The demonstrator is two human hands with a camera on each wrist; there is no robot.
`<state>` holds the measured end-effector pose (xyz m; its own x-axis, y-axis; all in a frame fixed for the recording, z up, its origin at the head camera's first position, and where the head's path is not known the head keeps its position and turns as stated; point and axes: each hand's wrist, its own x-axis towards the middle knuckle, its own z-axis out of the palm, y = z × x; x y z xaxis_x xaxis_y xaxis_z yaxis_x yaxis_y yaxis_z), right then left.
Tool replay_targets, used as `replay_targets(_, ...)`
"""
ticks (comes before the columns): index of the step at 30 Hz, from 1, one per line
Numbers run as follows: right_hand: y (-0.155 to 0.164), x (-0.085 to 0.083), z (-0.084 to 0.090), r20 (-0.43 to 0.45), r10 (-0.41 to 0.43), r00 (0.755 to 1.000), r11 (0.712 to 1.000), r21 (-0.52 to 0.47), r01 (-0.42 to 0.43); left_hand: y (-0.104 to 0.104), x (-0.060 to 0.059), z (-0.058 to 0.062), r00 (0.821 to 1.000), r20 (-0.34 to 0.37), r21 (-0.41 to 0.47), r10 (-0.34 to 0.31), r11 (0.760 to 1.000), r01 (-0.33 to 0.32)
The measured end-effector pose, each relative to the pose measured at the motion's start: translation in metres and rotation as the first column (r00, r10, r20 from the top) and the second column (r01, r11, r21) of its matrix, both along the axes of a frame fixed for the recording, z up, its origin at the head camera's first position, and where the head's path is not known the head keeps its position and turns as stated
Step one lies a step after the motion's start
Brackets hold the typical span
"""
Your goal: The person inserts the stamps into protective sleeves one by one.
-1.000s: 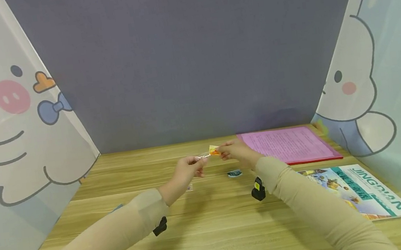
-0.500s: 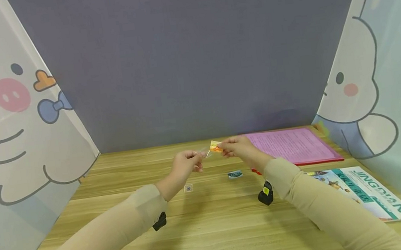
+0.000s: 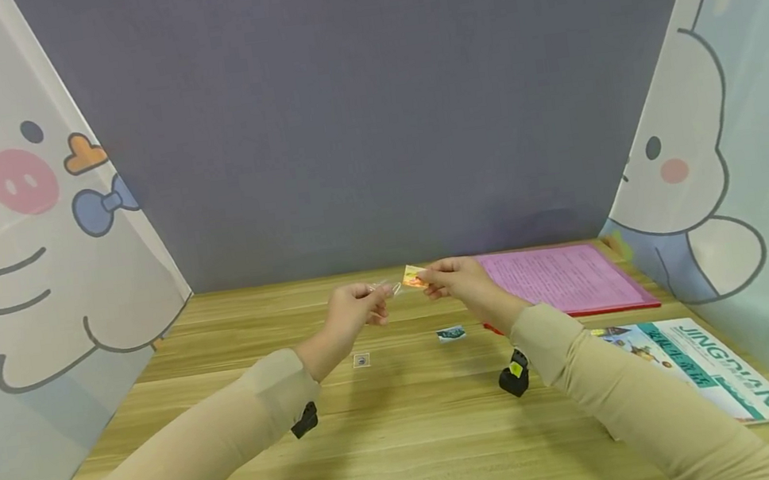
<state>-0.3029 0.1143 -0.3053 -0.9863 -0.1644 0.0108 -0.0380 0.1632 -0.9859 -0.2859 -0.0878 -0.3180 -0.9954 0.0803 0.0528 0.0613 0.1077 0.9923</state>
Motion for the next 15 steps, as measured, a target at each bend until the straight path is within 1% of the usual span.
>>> replay_targets(8, 0.0009, 0.0021, 0.0029, -0.042, 0.002, 0.999, 0.999, -0.037, -0.004, -0.0001, 0.0016, 0.0015, 1.000, 0.002, -0.040, -0.009, 0.999, 0.009)
replay_targets(15, -0.0029, 0.0059, 0.0044, -0.052, -0.026, 0.998, 0.999, -0.042, 0.023, 0.0012, 0.0023, 0.0021, 1.000, 0.011, -0.047, -0.013, 0.999, 0.013)
